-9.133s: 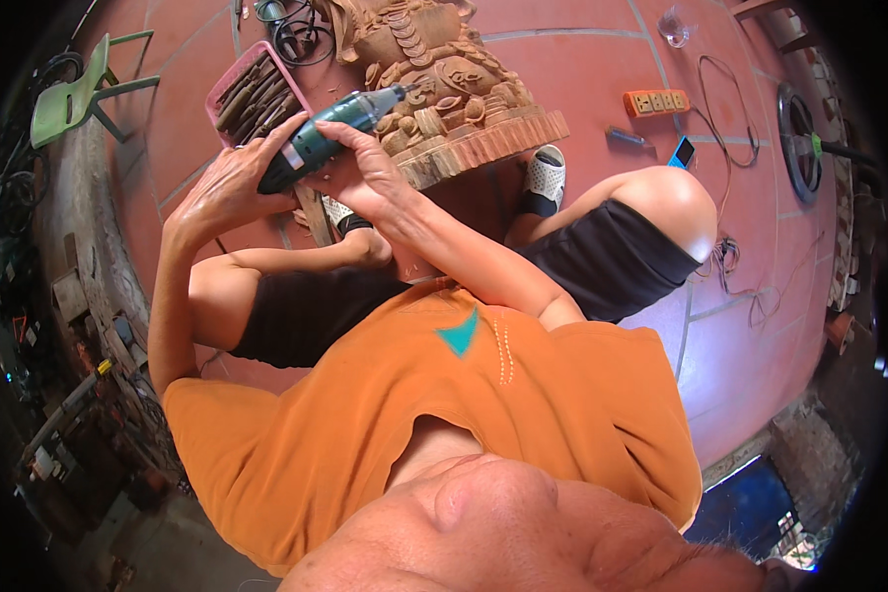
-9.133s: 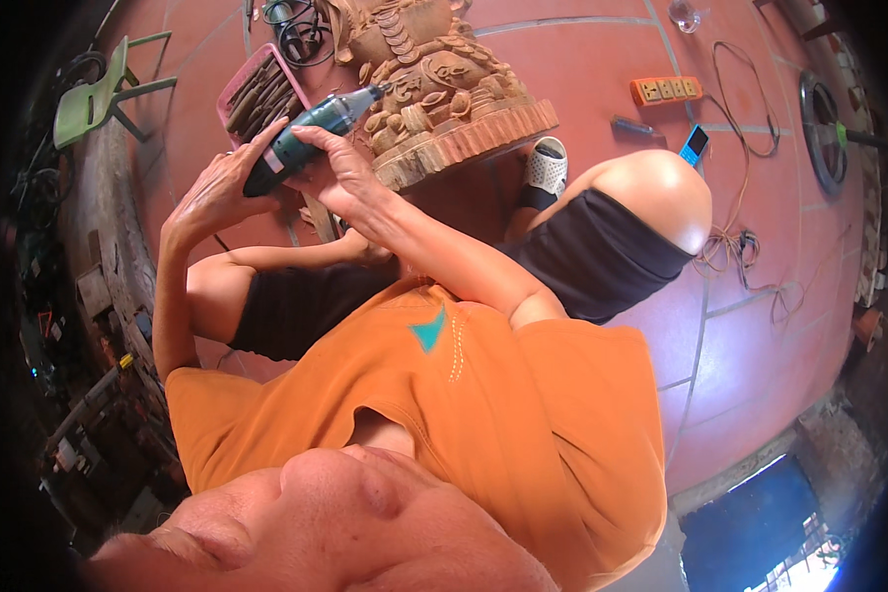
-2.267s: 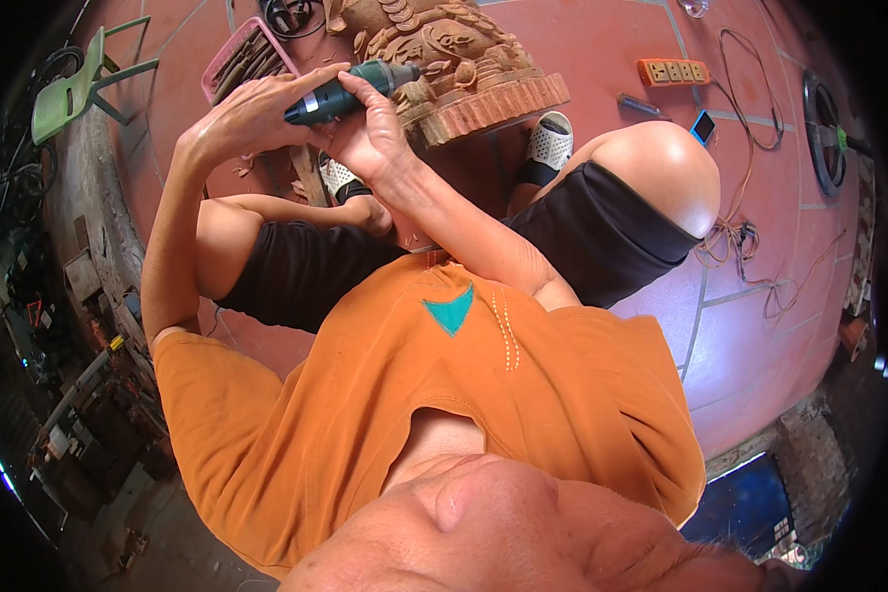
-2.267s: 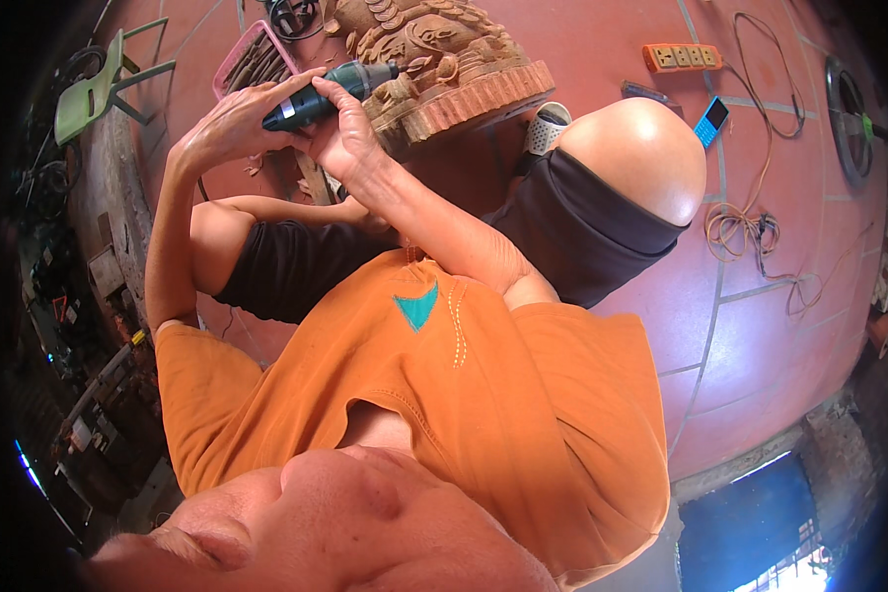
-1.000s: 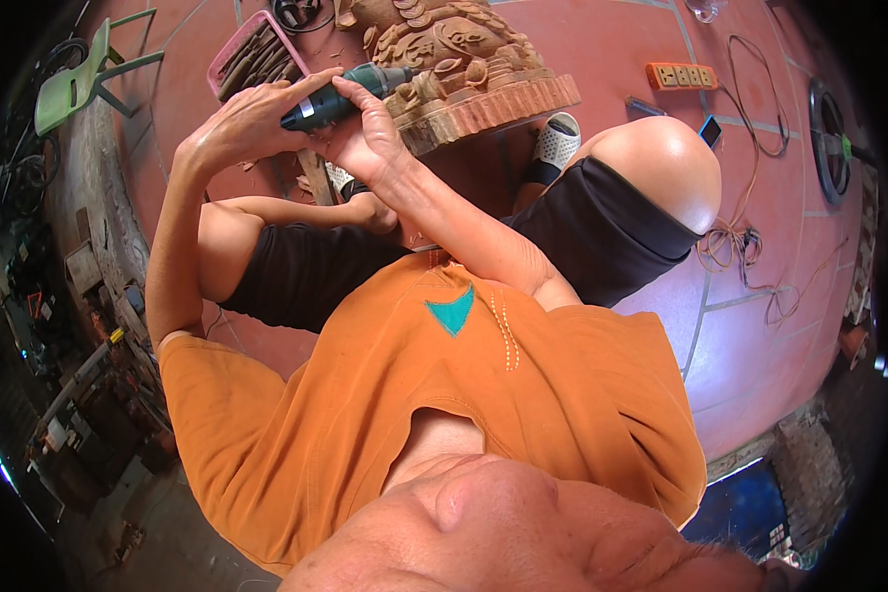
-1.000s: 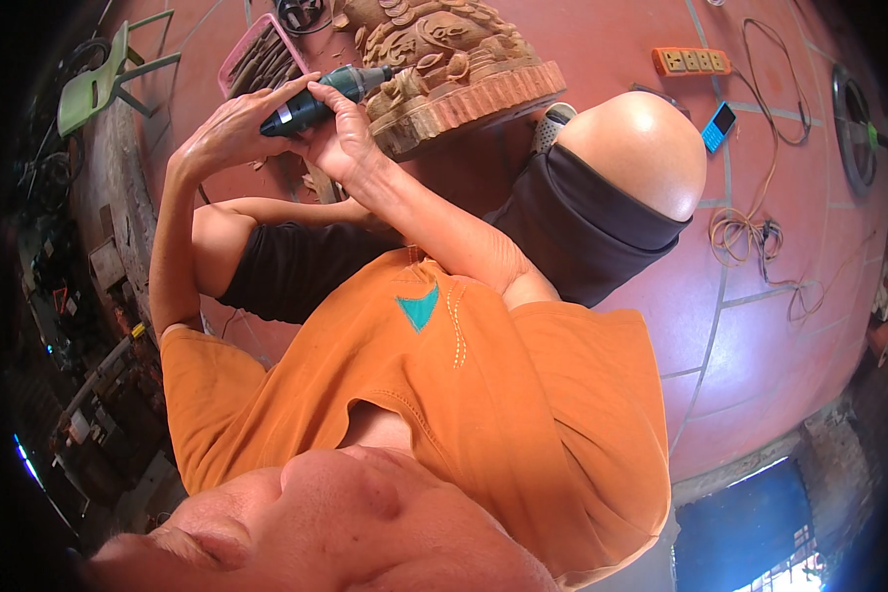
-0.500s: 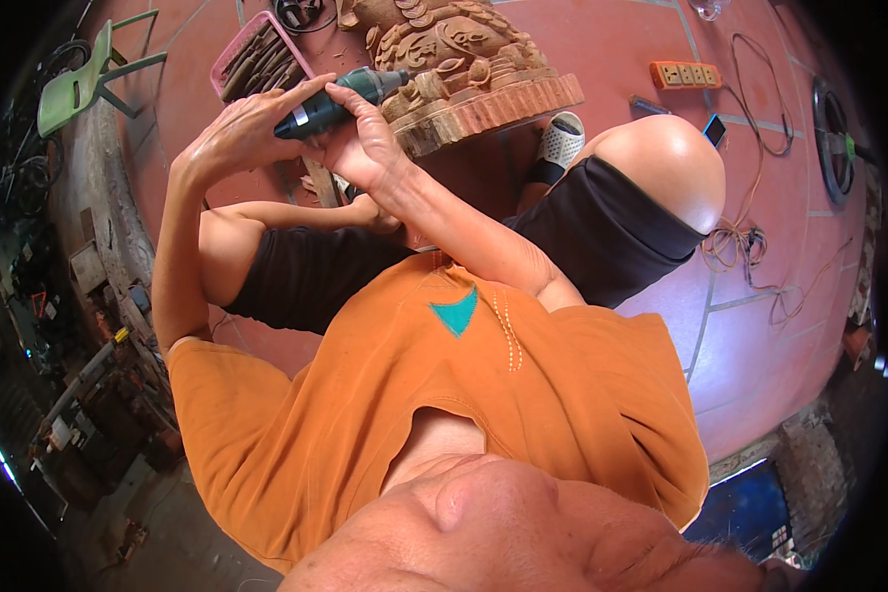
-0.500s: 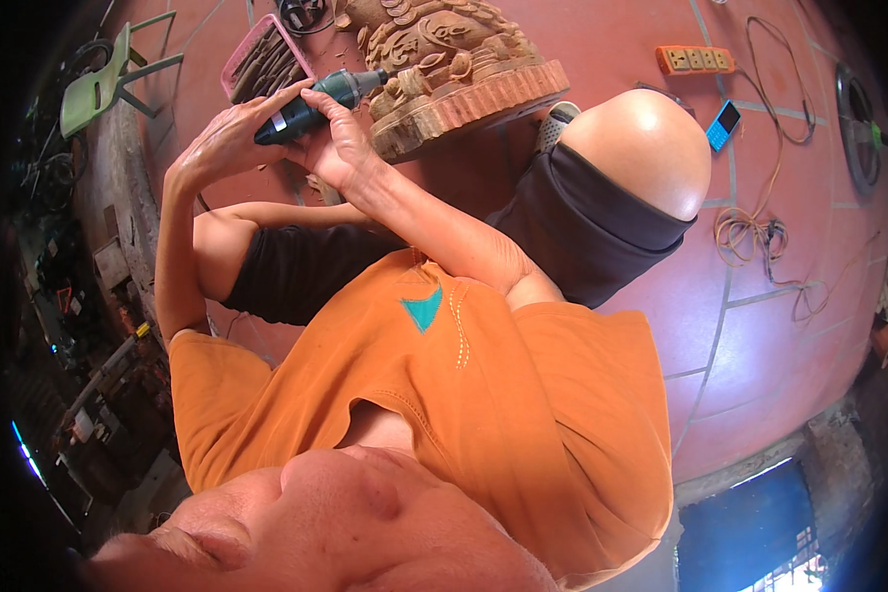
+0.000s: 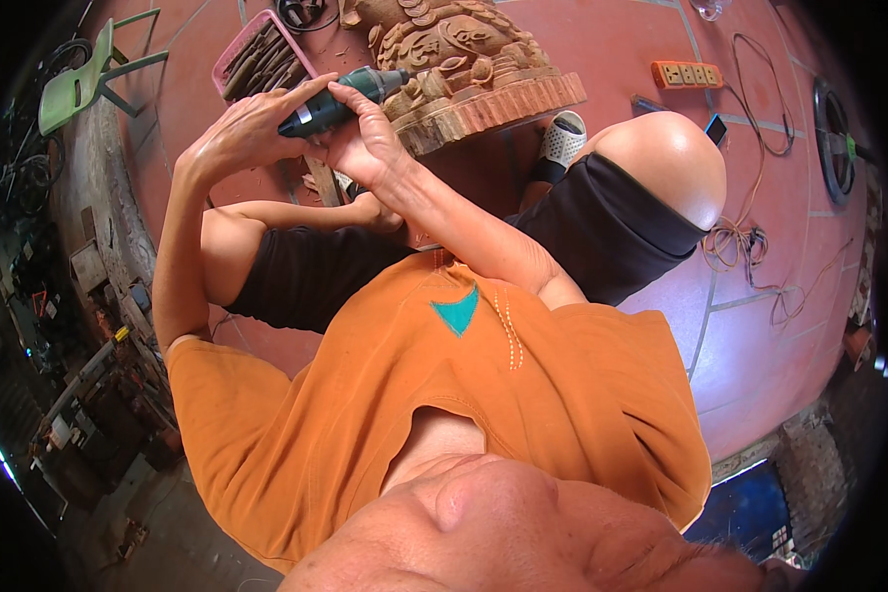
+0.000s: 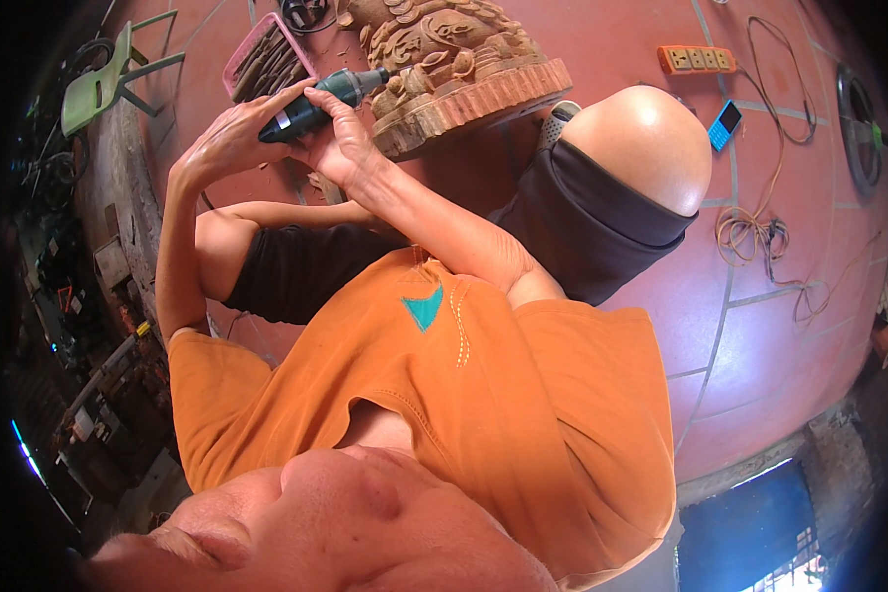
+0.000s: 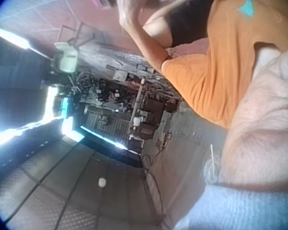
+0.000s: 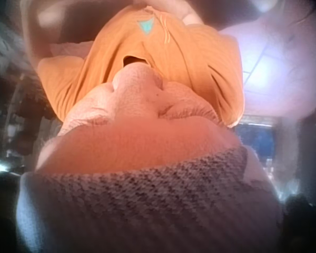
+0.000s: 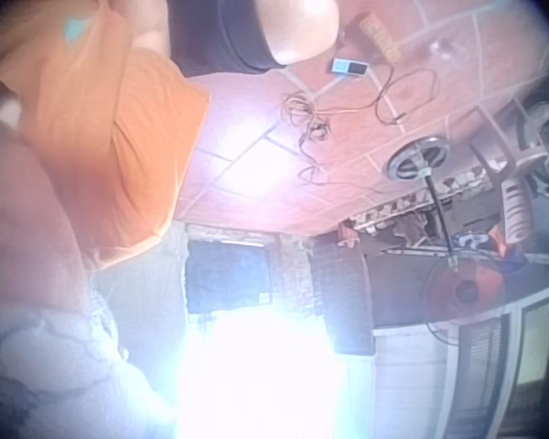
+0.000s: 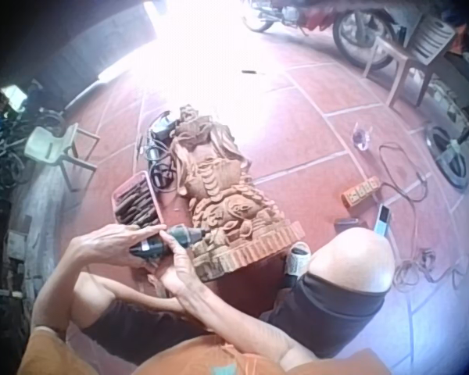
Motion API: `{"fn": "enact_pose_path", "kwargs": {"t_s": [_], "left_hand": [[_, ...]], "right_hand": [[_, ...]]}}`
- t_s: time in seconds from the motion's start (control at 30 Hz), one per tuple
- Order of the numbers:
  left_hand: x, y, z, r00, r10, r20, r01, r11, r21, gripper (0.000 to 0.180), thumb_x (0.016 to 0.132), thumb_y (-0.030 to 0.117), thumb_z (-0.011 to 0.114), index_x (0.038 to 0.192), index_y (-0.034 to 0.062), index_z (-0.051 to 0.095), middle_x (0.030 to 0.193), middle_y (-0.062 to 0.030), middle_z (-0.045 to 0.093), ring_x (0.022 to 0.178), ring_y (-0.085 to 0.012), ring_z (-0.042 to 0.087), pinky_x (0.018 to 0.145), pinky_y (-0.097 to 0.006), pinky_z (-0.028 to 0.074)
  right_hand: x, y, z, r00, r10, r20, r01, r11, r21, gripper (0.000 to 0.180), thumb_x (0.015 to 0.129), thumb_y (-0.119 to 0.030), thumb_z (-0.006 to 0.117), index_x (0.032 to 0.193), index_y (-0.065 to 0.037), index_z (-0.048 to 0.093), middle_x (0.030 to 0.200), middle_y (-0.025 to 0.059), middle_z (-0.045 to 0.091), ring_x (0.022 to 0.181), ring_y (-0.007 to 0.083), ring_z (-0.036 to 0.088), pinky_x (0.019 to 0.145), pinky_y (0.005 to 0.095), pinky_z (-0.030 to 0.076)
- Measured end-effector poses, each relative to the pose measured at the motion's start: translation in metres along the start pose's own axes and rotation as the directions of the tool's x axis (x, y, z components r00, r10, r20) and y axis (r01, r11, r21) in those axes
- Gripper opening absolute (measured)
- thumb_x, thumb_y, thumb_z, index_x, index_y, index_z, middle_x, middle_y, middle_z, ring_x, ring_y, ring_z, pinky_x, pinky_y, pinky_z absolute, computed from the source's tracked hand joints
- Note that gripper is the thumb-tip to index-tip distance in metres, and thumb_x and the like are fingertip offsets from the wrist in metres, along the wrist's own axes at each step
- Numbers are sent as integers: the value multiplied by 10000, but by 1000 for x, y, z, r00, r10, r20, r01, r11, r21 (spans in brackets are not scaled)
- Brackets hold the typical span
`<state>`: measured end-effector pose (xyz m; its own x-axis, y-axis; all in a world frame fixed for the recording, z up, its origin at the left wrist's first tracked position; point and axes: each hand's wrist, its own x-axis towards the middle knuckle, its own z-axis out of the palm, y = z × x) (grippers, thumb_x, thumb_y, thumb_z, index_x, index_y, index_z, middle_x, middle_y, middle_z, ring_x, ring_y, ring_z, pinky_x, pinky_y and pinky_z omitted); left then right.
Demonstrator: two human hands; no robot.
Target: The person uses a handheld rotary tool to carve details into a wooden relief panel. They hold the tool with both hands and move it along the surface of the wood, removing material to refine the design.
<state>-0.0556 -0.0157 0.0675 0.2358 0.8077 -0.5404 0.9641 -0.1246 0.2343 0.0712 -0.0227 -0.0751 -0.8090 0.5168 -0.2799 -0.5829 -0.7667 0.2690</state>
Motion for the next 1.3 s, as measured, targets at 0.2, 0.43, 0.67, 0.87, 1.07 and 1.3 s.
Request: {"fn": "enact_pose_path", "kwargs": {"t_s": [0.2, 0.43, 0.67, 0.87, 1.07, 1.3], "left_hand": [[2, 1, 0, 1000, -20, 22, 20, 1000, -1, 908, 712, 279, 814, 1500, 187, 371, 1038, -197, 657, 964, -373, 645, 837, -454, 486], [3, 0, 1, 999, -30, 31, 30, 999, 17, 919, 717, 317, 814, 1507, 188, 362, 1047, -200, 657, 970, -375, 645, 842, -452, 487], [1, 0, 1, 1000, -4, 17, 4, 1000, -3, 929, 704, 326, 821, 1502, 172, 370, 1031, -210, 655, 957, -376, 645, 831, -448, 487], [0, -3, 4, 1000, 26, 5, -26, 1000, -6, 924, 702, 322, 822, 1497, 166, 377, 1015, -207, 653, 937, -375, 646, 821, -448, 490], [-1, -4, 6, 999, 44, 3, -44, 999, -11, 929, 699, 328, 825, 1499, 177, 377, 1021, -200, 653, 951, -370, 644, 829, -445, 487], [-3, -3, 8, 999, 51, -3, -51, 999, -17, 929, 701, 301, 820, 1505, 206, 365, 1028, -192, 655, 955, -368, 643, 836, -443, 492]], "right_hand": [[1, -1, -2, 1000, 0, 0, 0, 1000, 8, 316, 900, -264, 675, 1168, -135, 568, 1114, 67, 651, 1060, 231, 641, 885, 511, 562], [3, -1, -4, 1000, 3, 20, -3, 1000, 1, 310, 902, -260, 671, 1168, -139, 569, 1109, 65, 655, 1052, 230, 647, 884, 501, 564], [0, 0, -3, 1000, 11, 5, -11, 1000, -3, 312, 905, -260, 668, 1174, -140, 566, 1101, 61, 659, 1050, 223, 648, 872, 487, 571], [-2, 2, -3, 1000, 6, -7, -6, 1000, -3, 318, 909, -262, 663, 1184, -140, 559, 1102, 56, 653, 1041, 218, 649, 867, 483, 572], [-6, 3, -1, 1000, -4, -28, 4, 1000, -13, 308, 915, -262, 655, 1182, -141, 560, 1105, 51, 647, 1055, 220, 639, 862, 480, 569], [-9, 5, -3, 1000, -9, -30, 9, 1000, -14, 311, 914, -264, 656, 1186, -147, 561, 1105, 52, 643, 1059, 226, 627, 871, 491, 556]]}}
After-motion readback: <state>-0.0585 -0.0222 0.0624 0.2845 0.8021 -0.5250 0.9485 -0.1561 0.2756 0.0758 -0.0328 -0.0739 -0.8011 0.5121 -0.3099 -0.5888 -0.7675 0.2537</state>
